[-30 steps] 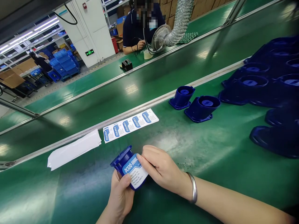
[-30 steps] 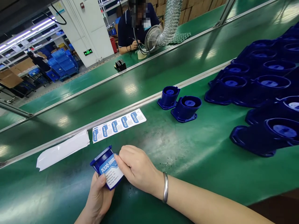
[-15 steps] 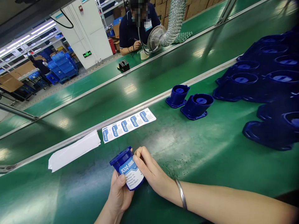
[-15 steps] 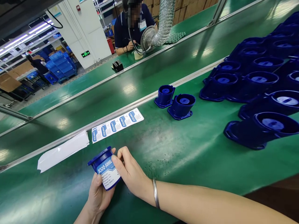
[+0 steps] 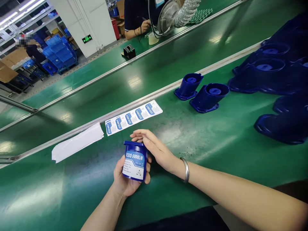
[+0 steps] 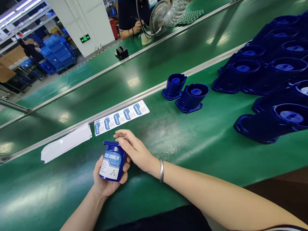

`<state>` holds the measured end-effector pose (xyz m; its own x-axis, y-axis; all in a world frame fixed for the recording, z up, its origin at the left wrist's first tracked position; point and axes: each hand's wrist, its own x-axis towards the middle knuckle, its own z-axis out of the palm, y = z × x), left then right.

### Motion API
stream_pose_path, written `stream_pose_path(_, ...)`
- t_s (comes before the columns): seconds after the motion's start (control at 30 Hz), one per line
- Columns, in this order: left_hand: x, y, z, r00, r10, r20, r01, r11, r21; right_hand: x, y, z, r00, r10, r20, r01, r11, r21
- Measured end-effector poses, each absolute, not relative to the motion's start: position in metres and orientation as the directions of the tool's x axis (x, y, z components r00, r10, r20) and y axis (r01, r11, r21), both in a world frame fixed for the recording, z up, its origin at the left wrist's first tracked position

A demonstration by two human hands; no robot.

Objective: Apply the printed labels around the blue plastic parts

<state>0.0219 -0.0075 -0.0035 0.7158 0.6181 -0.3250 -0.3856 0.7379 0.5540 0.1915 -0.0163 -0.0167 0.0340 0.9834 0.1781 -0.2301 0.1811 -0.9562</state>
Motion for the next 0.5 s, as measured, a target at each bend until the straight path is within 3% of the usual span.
stream_pose_path(0.1,0.022,-0.01,-0.005,0.739,0.572,-0.355,-0.371,0.786,0.495,0.194,-0.018,-0.014,-0.118,0.983,0.143,-0.236,0.112,-0.965)
stream_pose_path(0.2,0.023,-0.01,-0.006,0.741,0.557,-0.376,-0.37,0.805,0.464,0.193,-0.018,-0.015,-0.152,0.984,0.095,-0.225,0.059,-0.973)
stream_pose_path(0.37,0.025,-0.007,-0.006,0.71,0.558,-0.43,-0.306,0.794,0.525,0.189,-0.017,-0.027,-0.063,0.998,0.006,-0.272,-0.011,-0.962)
stream_pose_path(0.5,0.024,-0.005,-0.006,0.64,0.608,-0.471,-0.259,0.747,0.613,0.189,-0.016,-0.035,0.029,0.999,-0.027,-0.182,-0.021,-0.983)
